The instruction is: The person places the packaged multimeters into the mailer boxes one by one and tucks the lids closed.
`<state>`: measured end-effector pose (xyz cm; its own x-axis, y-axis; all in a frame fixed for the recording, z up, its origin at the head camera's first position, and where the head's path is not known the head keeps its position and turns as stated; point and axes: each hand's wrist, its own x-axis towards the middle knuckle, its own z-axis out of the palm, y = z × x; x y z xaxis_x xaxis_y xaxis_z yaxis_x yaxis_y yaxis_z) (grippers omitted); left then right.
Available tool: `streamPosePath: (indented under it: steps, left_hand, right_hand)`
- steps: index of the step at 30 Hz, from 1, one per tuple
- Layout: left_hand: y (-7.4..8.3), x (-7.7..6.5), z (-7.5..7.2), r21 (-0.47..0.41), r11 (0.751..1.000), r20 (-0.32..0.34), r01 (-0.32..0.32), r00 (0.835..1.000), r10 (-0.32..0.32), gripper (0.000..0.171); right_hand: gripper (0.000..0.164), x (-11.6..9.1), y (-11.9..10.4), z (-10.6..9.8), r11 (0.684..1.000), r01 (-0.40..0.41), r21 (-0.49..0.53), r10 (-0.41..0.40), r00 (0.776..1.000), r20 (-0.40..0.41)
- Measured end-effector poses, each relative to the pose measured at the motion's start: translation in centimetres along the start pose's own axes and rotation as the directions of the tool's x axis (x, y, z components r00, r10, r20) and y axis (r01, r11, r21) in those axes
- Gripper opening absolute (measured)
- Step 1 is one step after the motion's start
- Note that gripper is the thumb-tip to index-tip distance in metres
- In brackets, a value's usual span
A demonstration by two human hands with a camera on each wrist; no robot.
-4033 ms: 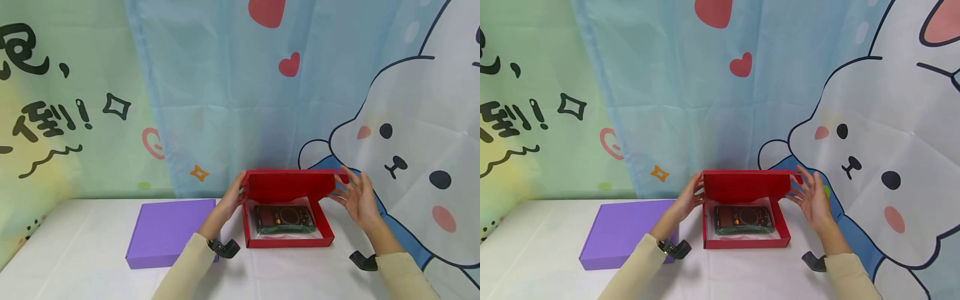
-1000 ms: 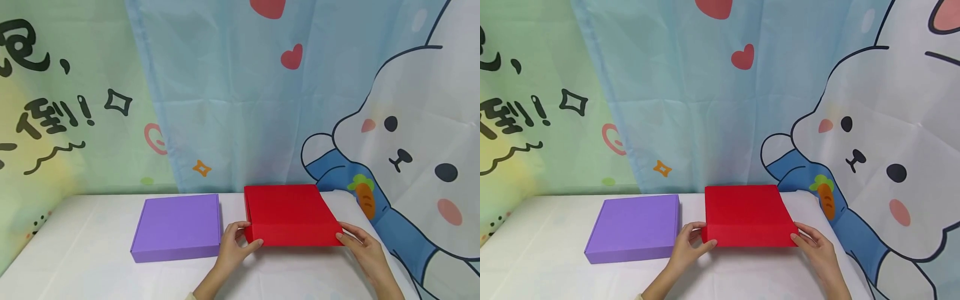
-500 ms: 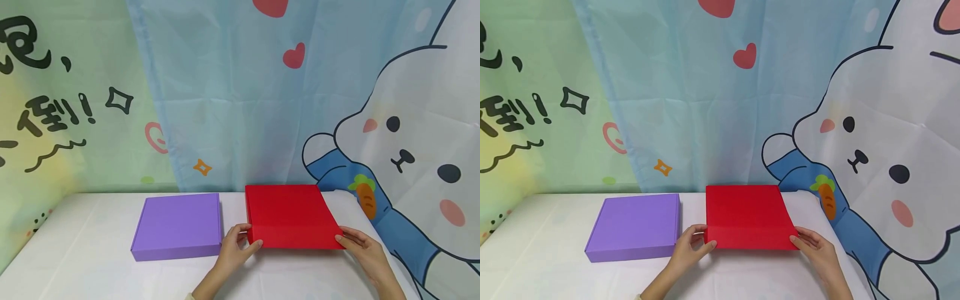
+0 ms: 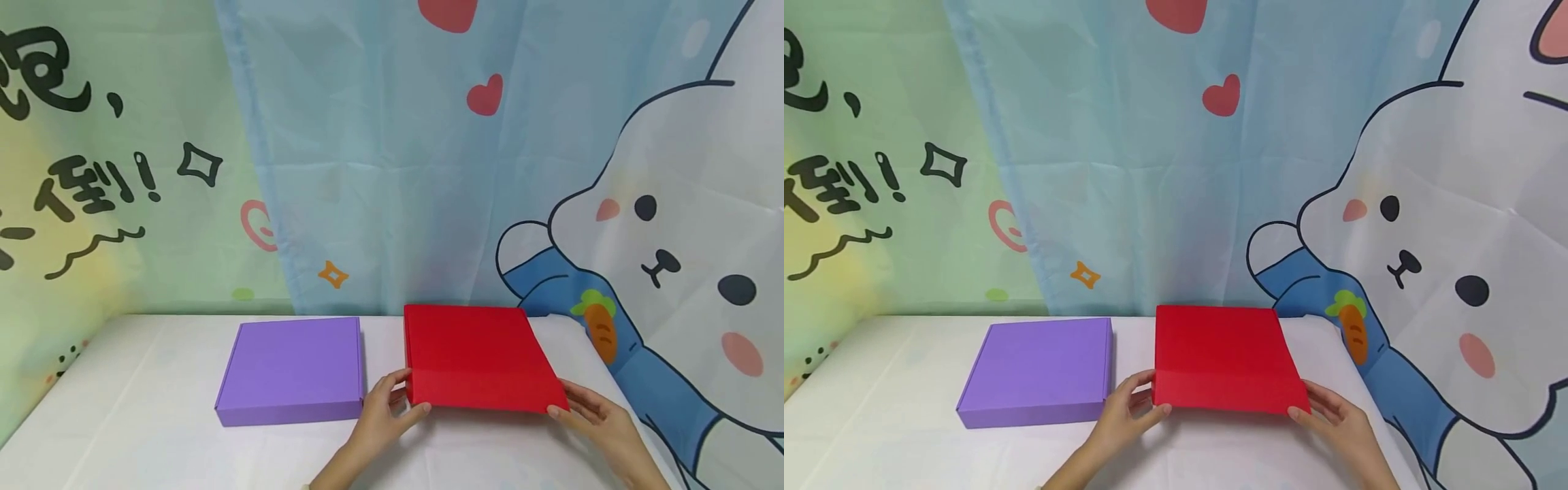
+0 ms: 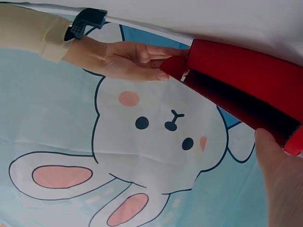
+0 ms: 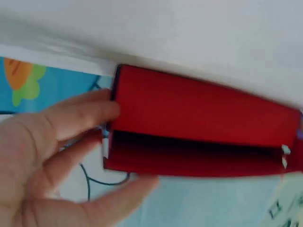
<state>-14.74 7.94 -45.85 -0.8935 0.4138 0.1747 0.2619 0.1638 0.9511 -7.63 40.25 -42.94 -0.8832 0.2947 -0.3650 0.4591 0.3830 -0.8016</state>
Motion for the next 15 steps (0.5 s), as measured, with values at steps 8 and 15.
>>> streamPosePath:
  steps: [8,15]
  left_hand:
    - [-0.18,-0.20,0.29,-0.125,0.992,-0.044,-0.008,0.999,0.003,0.059]
    - [-0.04,-0.24,0.25,-0.171,0.985,-0.045,0.019,0.999,-0.027,0.055]
  right_hand:
    - [0.092,-0.47,0.15,0.19,0.999,0.024,-0.040,-0.026,0.998,-0.049]
    - [0.086,-0.86,0.27,-0.08,0.999,0.015,-0.048,-0.019,0.996,-0.085]
